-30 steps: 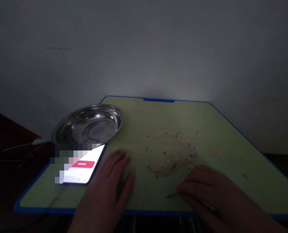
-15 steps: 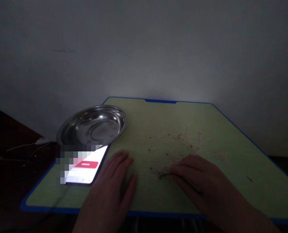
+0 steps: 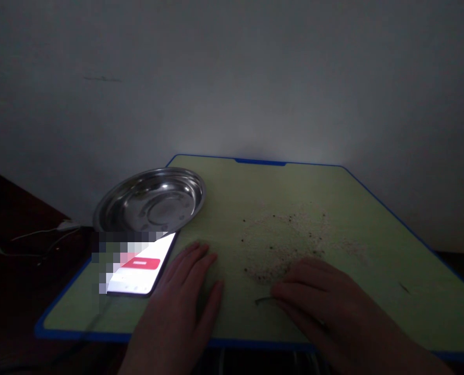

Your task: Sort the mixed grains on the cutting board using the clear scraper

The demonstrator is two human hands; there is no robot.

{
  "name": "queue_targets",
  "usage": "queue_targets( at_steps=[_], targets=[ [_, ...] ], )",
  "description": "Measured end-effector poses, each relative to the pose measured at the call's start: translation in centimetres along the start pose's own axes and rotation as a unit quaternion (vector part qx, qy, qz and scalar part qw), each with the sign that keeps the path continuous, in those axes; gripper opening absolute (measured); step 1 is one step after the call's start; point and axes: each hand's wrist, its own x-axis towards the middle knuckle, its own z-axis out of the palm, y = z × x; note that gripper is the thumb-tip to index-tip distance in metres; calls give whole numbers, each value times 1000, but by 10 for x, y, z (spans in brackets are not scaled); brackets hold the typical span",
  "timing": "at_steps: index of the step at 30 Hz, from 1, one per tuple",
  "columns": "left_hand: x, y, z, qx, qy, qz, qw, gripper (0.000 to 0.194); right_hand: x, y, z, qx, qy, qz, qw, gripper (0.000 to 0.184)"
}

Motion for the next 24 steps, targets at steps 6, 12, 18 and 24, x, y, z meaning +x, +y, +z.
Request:
queue_targets(
  at_steps=[6,12,18,24],
  targets=[
    [0,1,1,1,0,6,1000,33,-9,-7,-2,-3,-23,-24,999,39],
    [0,1,2,-6,-3,-3,1000,33,-18,-4,-4,-18,-42,-46,998,37],
    [-1,-2,4,-19,-5,-12,1000,35,-20,-3,-14,-6,-51,-29,998,27],
    [0,0,2,-27,2,-19,999,34,9,6,-9,-10,16,2,1000,22]
  ],
)
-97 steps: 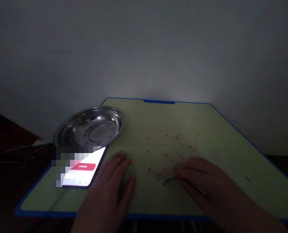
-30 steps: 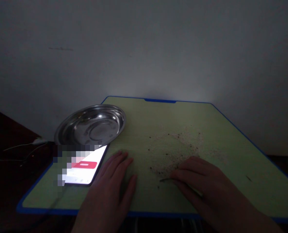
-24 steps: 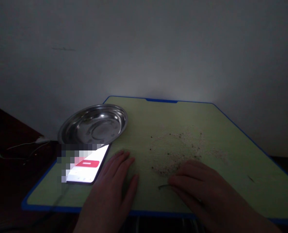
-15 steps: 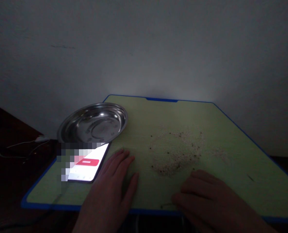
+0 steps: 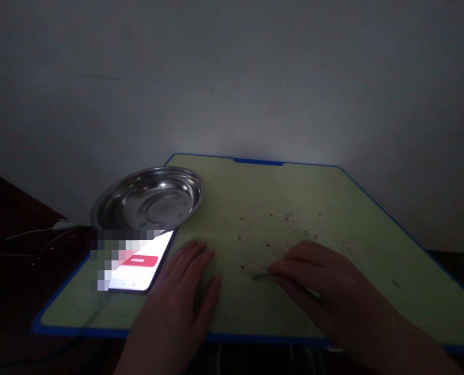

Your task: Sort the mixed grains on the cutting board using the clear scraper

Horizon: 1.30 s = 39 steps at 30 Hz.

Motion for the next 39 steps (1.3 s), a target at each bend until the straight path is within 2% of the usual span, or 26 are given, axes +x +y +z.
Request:
queue_targets(
  at_steps=[4,7,11,16,24,29,39],
  targets=[
    [-1,0,-1,-4,1,-3,1000,33,25,3,7,-41,-7,-7,999,22],
    [-2,0,-1,-4,3,0,1000,33,33,1,11,-64,-16,-7,998,20],
    [-1,0,-1,-12,2,-5,1000,33,28,-1,10,-59,-31,-26,997,22],
    [0,0,-2,1,-3,5,1000,33,18,-4,4,-48,-15,-38,998,28],
    [0,2,-3,-2,-3,-1,1000,33,21,-6,11,-46,-14,-48,998,23],
    [0,1,-3,-12,-12,-8,1000,33,14,-9,7,-20,-39,-43,998,25],
    [-1,1,-2,-11,-8,1,1000,33,10,-16,9,-15,-31,-41,999,24]
  ],
)
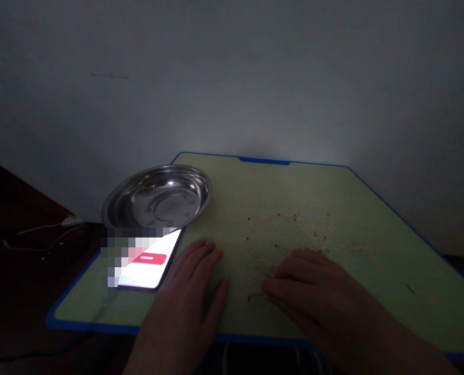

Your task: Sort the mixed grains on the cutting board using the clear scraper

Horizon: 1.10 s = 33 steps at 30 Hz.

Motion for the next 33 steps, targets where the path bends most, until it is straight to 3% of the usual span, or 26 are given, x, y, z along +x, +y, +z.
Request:
queue_targets(
  at_steps=[7,25,31,33],
  targets=[
    [0,1,-1,-6,-4,-10,1000,34,-8,-5,-5,-3,-23,17,1000,25],
    [1,3,-3,4,-1,-3,1000,32,-27,-1,-3,-16,-47,-30,998,24],
    [0,2,-1,2,5,-11,1000,33,-23,-1,10,-36,19,-57,998,34],
    [0,2,-1,1,8,-9,1000,33,-26,0,11,-37,15,-55,998,32]
  ],
)
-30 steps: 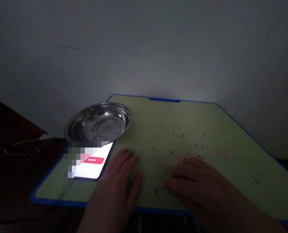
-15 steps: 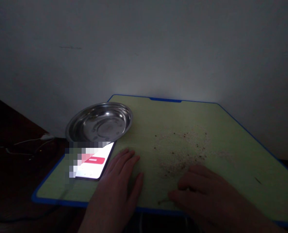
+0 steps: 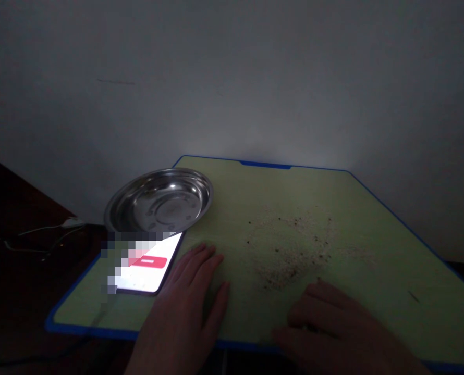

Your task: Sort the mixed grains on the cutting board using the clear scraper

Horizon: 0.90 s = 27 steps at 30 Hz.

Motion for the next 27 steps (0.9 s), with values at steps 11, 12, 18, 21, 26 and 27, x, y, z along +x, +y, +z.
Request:
queue_targets(
  at_steps=[11,12,18,21,26,27],
  targets=[
    [1,-3,-2,42,19,42,998,32,-8,23,-15,24,14,122,992,20],
    [1,-2,-2,45,19,45,998,32,-7,25,-13,25,25,132,991,20],
    [2,-1,0,47,17,49,998,31,-3,26,-5,50,39,147,987,21],
    [0,-1,0,44,12,46,998,32,-2,21,-7,64,25,131,989,20],
    [0,-1,-2,42,5,38,998,32,-2,18,-11,60,14,111,992,21],
    [1,-1,-2,42,6,37,998,32,-1,18,-11,55,14,114,992,21]
  ],
)
